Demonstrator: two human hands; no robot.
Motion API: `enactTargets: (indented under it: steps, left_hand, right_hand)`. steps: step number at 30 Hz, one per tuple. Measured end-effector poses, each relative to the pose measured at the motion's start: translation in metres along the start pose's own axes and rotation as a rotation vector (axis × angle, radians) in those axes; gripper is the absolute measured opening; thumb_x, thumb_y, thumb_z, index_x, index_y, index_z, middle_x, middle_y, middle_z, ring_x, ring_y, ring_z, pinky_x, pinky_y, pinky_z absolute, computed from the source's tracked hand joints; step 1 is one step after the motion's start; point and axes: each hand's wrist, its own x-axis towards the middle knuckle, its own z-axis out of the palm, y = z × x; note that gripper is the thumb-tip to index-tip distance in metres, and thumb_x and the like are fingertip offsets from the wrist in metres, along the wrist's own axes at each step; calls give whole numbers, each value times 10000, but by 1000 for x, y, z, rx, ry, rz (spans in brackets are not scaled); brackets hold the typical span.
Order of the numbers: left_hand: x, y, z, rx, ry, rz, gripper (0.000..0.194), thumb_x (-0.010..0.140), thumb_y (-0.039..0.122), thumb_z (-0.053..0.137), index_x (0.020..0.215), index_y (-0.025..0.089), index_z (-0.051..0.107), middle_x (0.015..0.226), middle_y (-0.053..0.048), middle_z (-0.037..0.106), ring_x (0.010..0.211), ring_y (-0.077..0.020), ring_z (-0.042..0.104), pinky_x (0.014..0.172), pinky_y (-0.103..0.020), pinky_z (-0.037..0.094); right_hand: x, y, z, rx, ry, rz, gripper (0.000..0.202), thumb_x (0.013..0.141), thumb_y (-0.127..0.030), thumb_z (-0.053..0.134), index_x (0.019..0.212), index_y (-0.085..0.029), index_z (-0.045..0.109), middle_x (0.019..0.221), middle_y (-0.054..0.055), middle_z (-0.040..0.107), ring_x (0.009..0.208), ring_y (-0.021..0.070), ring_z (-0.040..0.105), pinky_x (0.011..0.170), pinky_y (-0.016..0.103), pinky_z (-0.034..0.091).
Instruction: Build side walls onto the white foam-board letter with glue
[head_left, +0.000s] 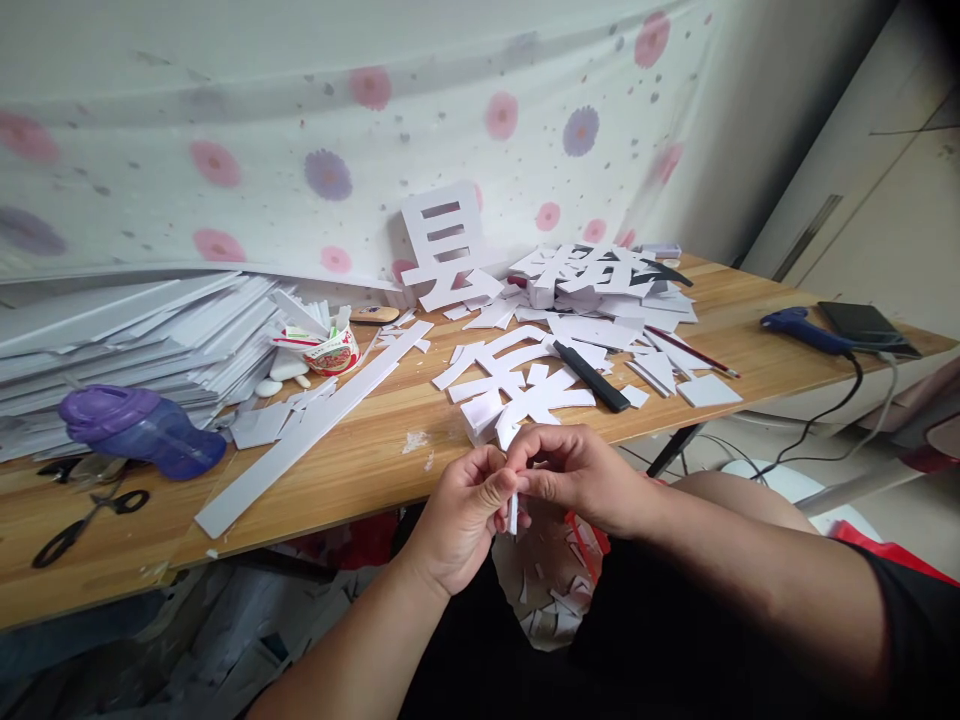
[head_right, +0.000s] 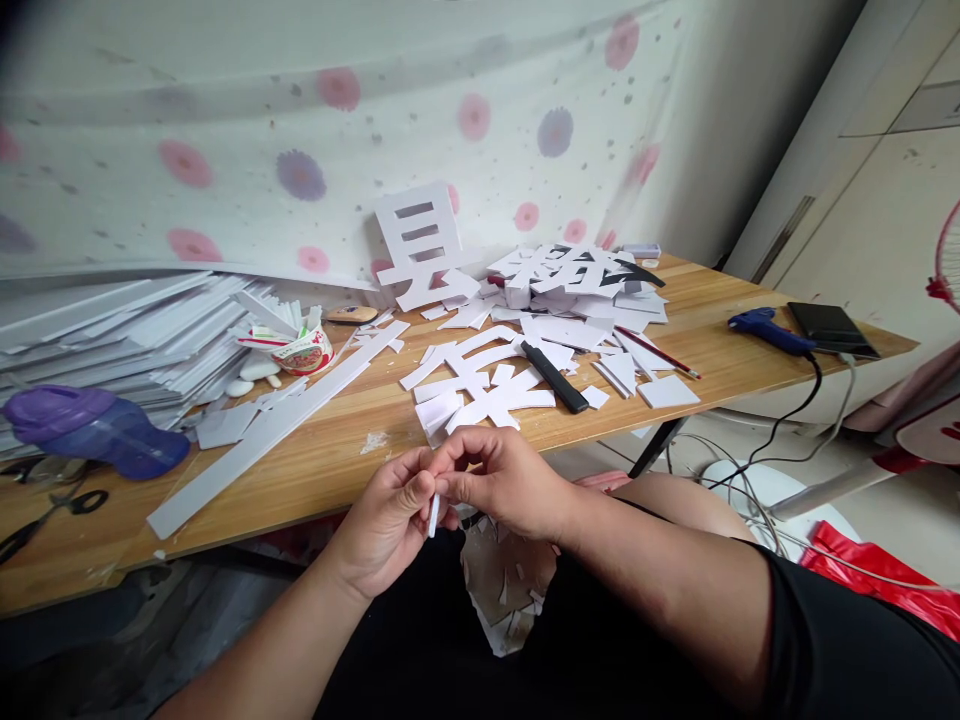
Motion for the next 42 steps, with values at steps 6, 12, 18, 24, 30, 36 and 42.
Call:
enactTargets:
  steps: [6,12,18,24,30,36,42]
  left_hand:
    - [1,-4,-3,-68,-37,-30,465,616,525,811,746,148,571,491,72,438,449,-49,358,520,-213,437]
    - [-1,-10,-3,-89,-52,-48,513,594,565,806,788,132,611,492,73,416,454,-48,342,513,-209,402]
    - [0,-16,0,-52,104,67,513,578,561,816,664,158,511,459,71,428,437,-54,353,517,-217,376]
    - [-2,-16,-5,-76,13,14,452,627,501,812,696,149,538,541,29,537,466,-70,439,592,-258,437]
    - [-4,-22,-14,15,-14,-76,396,648,445,807,725,115,603,633,-34,614,550,-105,540,562,-227,395]
    - [2,-23,-18,322,-134,-137,274,695,359,750,685,134,593,606,-16,588,525,-107,517,522,-229,389]
    - [14,-24,-15,340,-122,-74,341,793,478,642,717,168,521,556,26,524,521,-111,520,552,-246,438]
  right_hand:
    - [4,3,2,2,5,4,290,797,-399,709,842,-156,556,648,15,656,595,157,650,570,305,529]
    - [6,8,3,14,7,-14,270,801,-381,704,883,-142,608,770,8,612,604,138,658,528,283,542]
    - [4,6,8,-117,35,-35,283,854,-409,642,789,-154,538,676,7,607,592,134,634,565,283,512]
    - [-6,-3,-7,-544,109,-98,232,903,-373,555,801,-165,532,726,39,603,651,134,569,606,279,468]
    - [-14,-5,-14,-909,1,-45,71,820,-126,578,760,-164,586,787,35,583,701,125,548,629,239,438]
    - [-21,-1,-7,-1095,-38,36,157,709,-67,671,680,-162,549,739,-1,575,639,101,507,565,213,353]
    - [-24,-6,-23,-940,92,-24,96,829,-149,624,741,-172,591,744,4,598,648,98,524,584,210,393]
